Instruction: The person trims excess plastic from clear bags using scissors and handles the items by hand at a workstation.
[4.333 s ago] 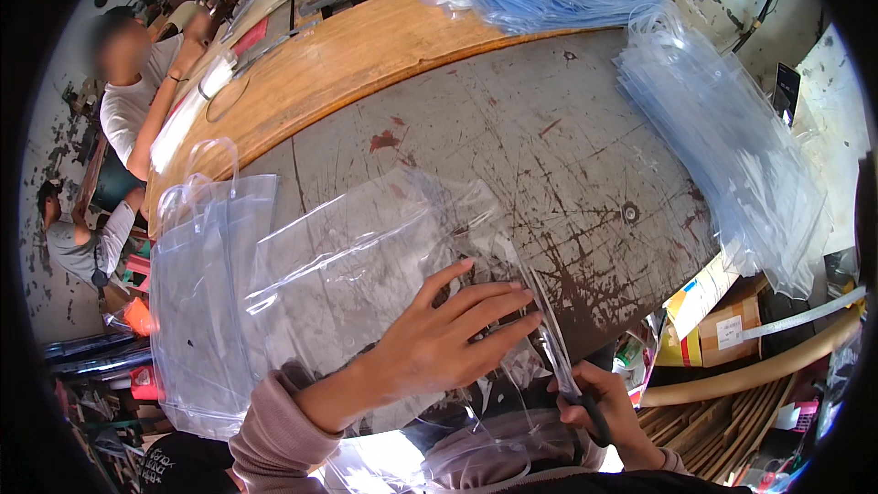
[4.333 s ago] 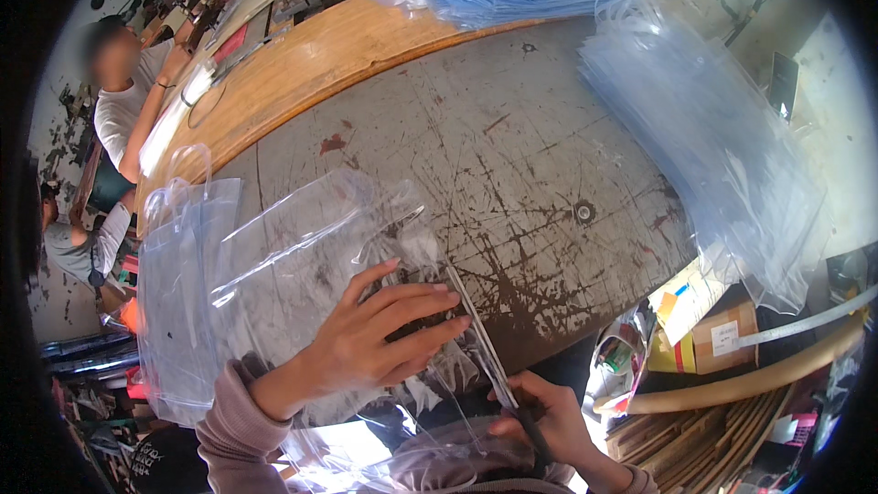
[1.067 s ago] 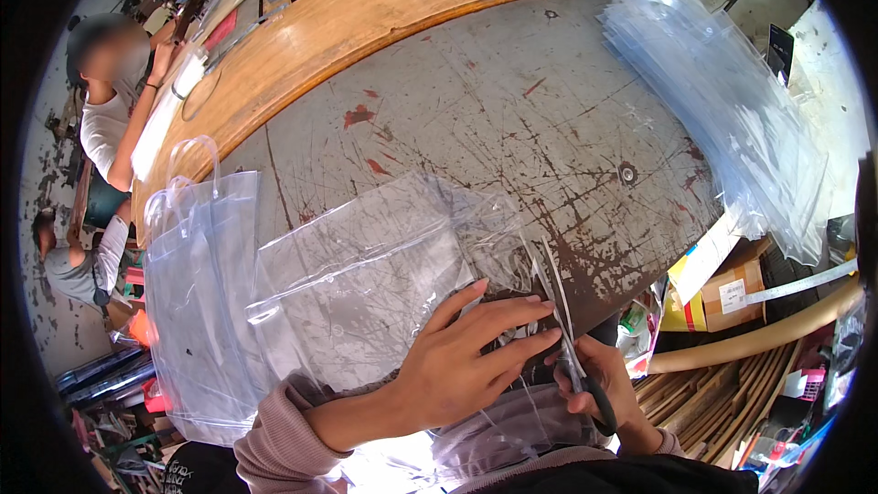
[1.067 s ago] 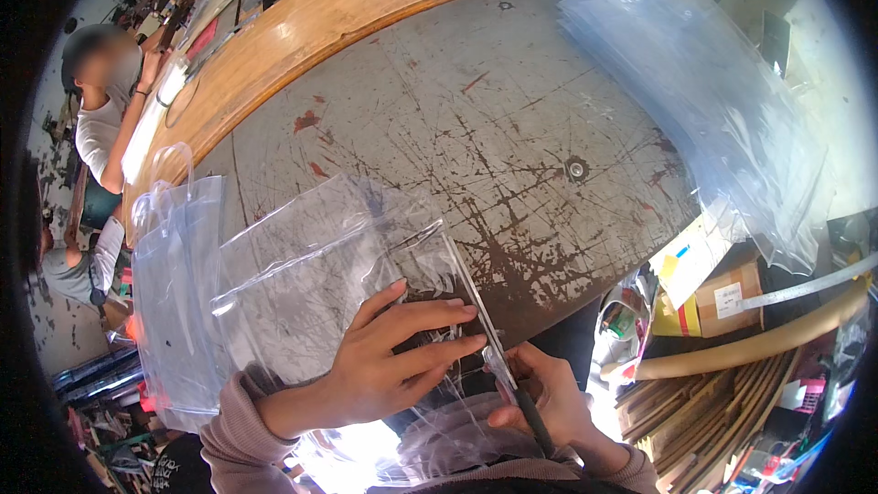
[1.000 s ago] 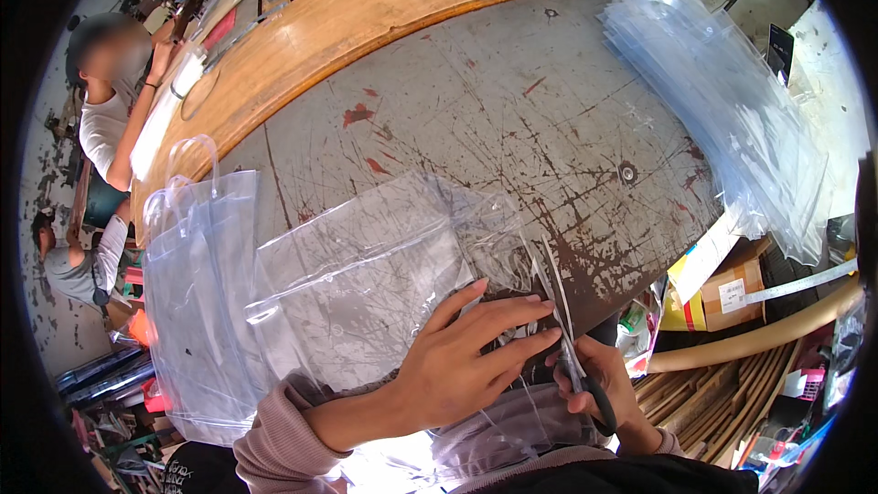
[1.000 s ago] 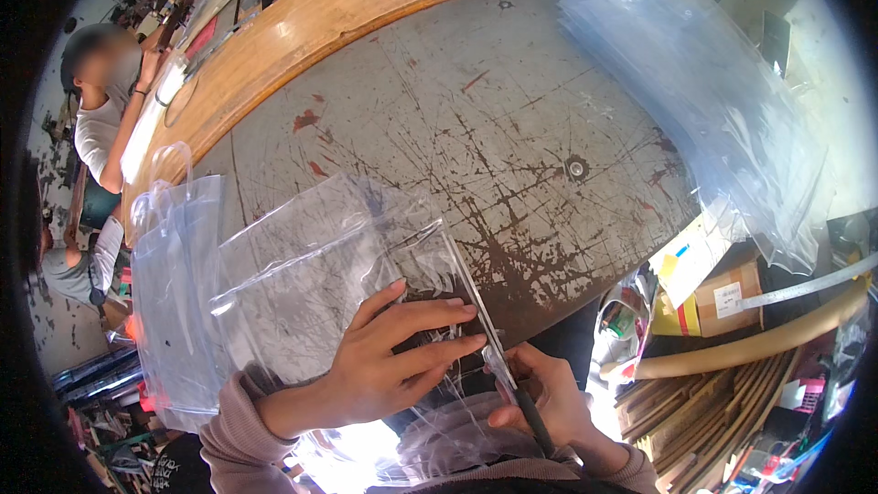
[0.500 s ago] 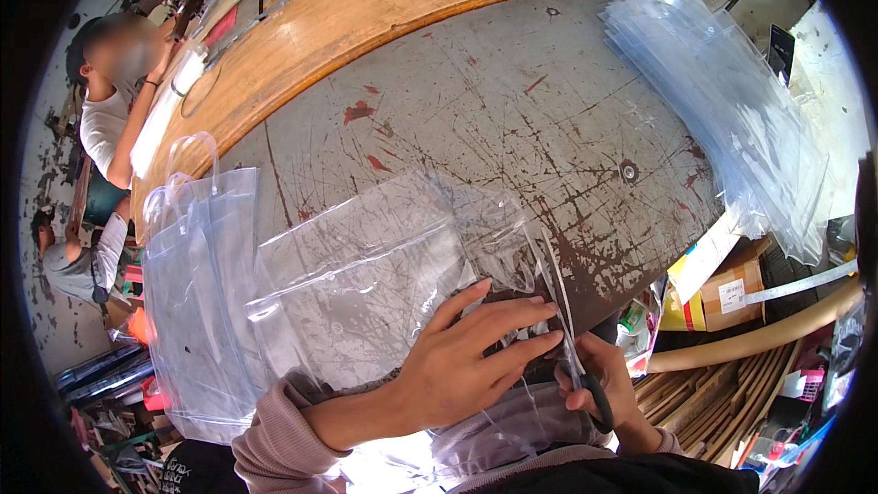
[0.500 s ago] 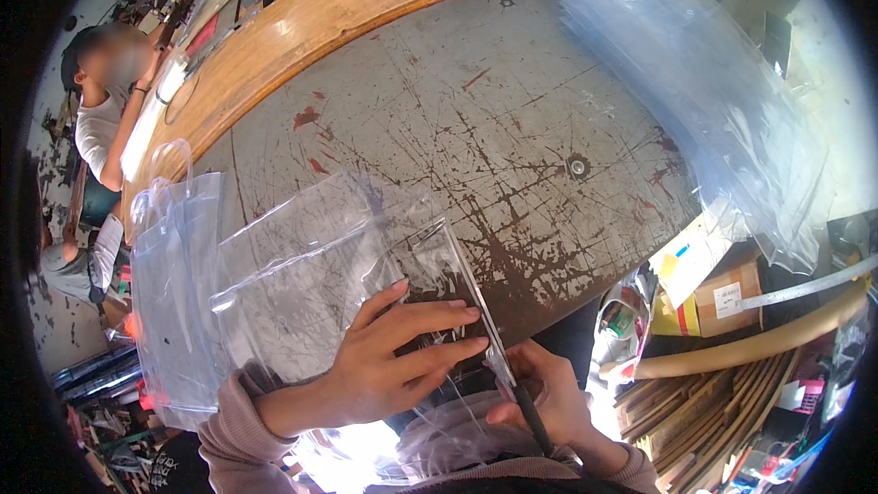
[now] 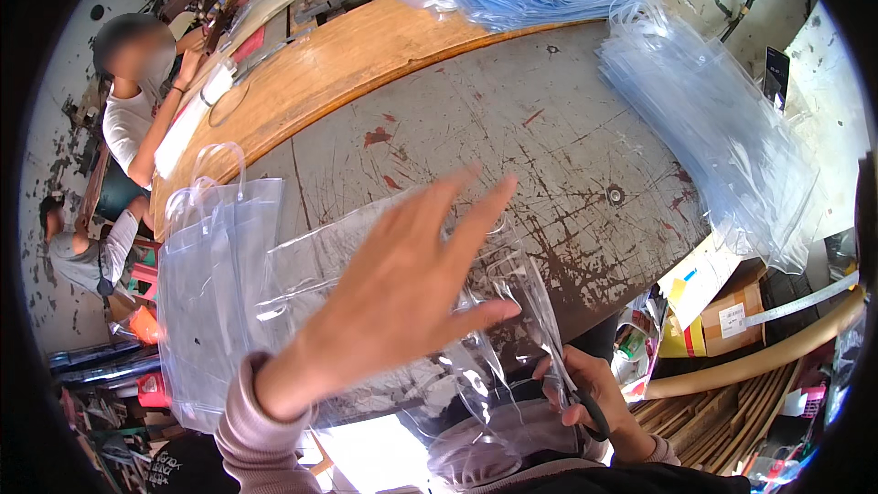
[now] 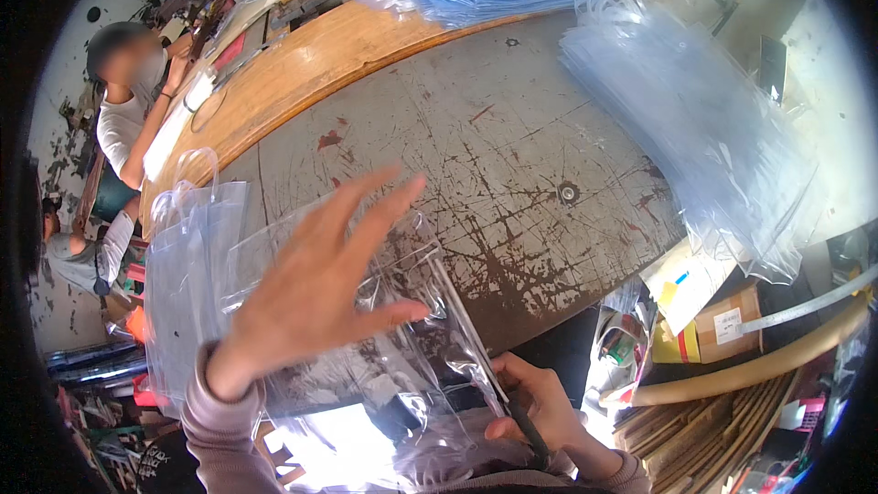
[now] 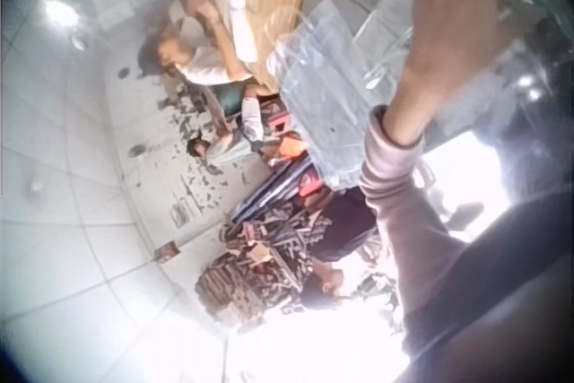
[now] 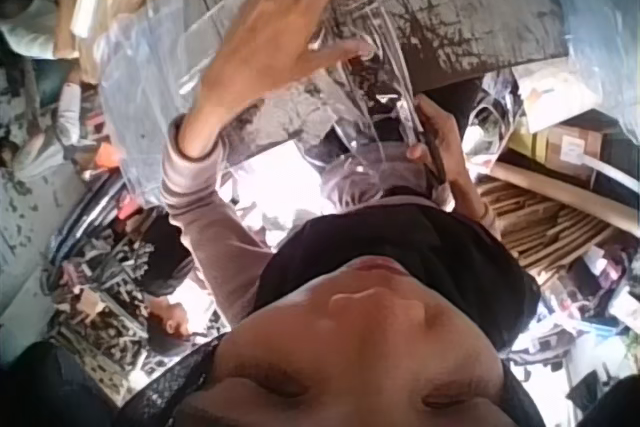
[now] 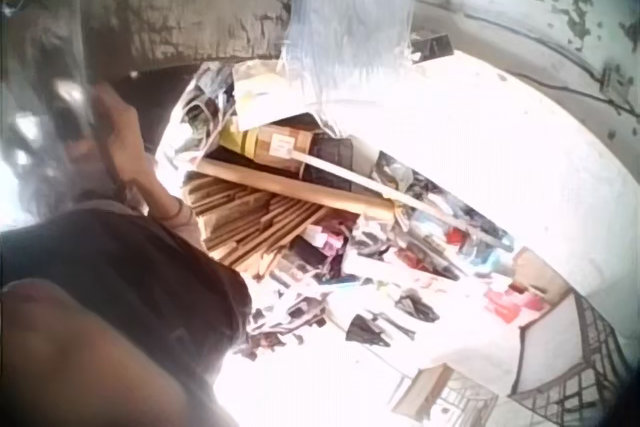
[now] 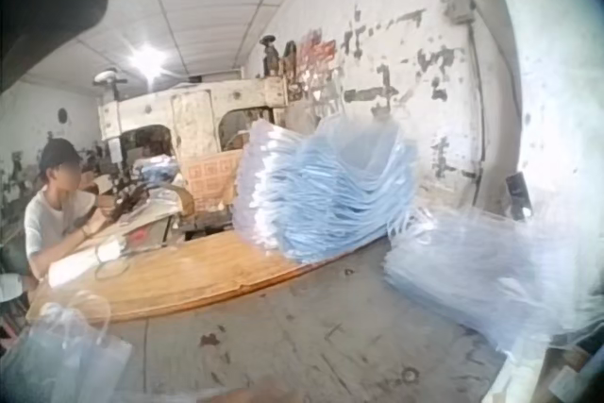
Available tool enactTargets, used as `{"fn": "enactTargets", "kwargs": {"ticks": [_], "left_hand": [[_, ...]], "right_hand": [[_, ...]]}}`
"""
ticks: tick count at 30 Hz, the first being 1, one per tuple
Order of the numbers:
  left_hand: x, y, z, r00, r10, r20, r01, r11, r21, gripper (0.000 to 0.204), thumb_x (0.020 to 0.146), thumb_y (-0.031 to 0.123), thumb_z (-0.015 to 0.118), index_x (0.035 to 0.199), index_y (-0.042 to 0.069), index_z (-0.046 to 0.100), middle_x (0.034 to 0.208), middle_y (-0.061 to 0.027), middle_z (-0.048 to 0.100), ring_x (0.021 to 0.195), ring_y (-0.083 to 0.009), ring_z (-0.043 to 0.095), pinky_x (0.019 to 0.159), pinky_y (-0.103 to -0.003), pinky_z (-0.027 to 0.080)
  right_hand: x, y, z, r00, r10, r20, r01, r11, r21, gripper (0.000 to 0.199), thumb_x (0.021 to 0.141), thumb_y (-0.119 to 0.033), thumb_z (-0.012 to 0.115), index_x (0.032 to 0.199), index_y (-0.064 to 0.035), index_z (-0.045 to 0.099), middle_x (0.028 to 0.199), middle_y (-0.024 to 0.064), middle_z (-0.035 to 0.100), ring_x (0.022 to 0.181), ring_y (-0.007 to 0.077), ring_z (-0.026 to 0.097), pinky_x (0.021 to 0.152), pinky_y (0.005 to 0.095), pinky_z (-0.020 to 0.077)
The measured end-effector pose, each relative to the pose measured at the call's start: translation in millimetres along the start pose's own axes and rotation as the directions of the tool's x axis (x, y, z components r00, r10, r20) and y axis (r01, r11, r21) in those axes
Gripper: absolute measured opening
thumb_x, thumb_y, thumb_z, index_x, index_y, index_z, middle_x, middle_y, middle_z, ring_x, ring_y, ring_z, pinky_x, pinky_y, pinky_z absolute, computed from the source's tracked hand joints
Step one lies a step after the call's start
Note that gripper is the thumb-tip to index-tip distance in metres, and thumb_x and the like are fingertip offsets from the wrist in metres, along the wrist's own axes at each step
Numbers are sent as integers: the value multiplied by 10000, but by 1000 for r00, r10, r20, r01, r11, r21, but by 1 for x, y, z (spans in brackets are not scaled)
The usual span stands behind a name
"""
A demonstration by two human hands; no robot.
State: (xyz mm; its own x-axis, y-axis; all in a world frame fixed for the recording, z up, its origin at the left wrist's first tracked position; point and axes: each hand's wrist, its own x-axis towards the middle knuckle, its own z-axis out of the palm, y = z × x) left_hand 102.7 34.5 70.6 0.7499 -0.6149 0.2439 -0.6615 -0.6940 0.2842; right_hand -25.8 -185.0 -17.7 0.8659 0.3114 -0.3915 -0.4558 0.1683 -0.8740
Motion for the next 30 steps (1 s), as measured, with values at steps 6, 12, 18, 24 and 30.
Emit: {"fn": "enactTargets", "kwargs": {"ticks": [6, 12, 18, 24, 30], "left_hand": [[57, -37, -7, 823, 112, 557, -10, 983, -183, 348, 689, 343, 784, 818, 70, 613, 772, -68, 635, 697, -179, 624, 606, -311, 459], [48, -44, 13, 919, 245, 310, -24, 818, -574, 293, 691, 221, 805, 628, 63, 567, 517, 3, 506, 438, -81, 470, 437, -248, 329], [47, -44, 16, 929, 263, 262, -63, 808, -586, 307, 715, 207, 794, 594, 61, 553, 479, 27, 480, 421, -59, 443, 418, -239, 308], [46, -45, 15, 927, 253, 278, -32, 790, -612, 349, 716, 208, 795, 555, 63, 522, 467, 26, 469, 410, -53, 422, 410, -238, 292], [46, -47, 17, 928, 236, 288, -19, 803, -596, 357, 714, 203, 796, 553, 59, 512, 462, 26, 452, 415, -52, 403, 412, -243, 291]], "right_hand": [[-3, 0, 4, 996, -80, 39, 77, 994, 73, 856, 550, -633, 786, 1028, 27, 524, 705, 14, 516, 603, 64, 464, 533, 197, 346], [-8, -5, -6, 992, -22, 121, 17, 999, 46, 747, 623, -498, 823, 1066, 23, 523, 786, 11, 533, 692, 62, 459, 600, 231, 379], [-1, -14, 5, 991, -118, 68, 115, 992, 46, 759, 615, -474, 837, 1077, 23, 496, 904, 48, 563, 801, 88, 523, 723, 255, 452], [-1, -15, 2, 993, -88, 73, 87, 996, 16, 786, 598, -489, 839, 1080, 28, 495, 936, 56, 566, 853, 85, 513, 756, 260, 445], [1, -27, 12, 999, 10, -43, -11, 1000, -21, 935, 456, -730, 747, 969, 20, 523, 788, 14, 498, 667, 61, 448, 558, 194, 336]]}}
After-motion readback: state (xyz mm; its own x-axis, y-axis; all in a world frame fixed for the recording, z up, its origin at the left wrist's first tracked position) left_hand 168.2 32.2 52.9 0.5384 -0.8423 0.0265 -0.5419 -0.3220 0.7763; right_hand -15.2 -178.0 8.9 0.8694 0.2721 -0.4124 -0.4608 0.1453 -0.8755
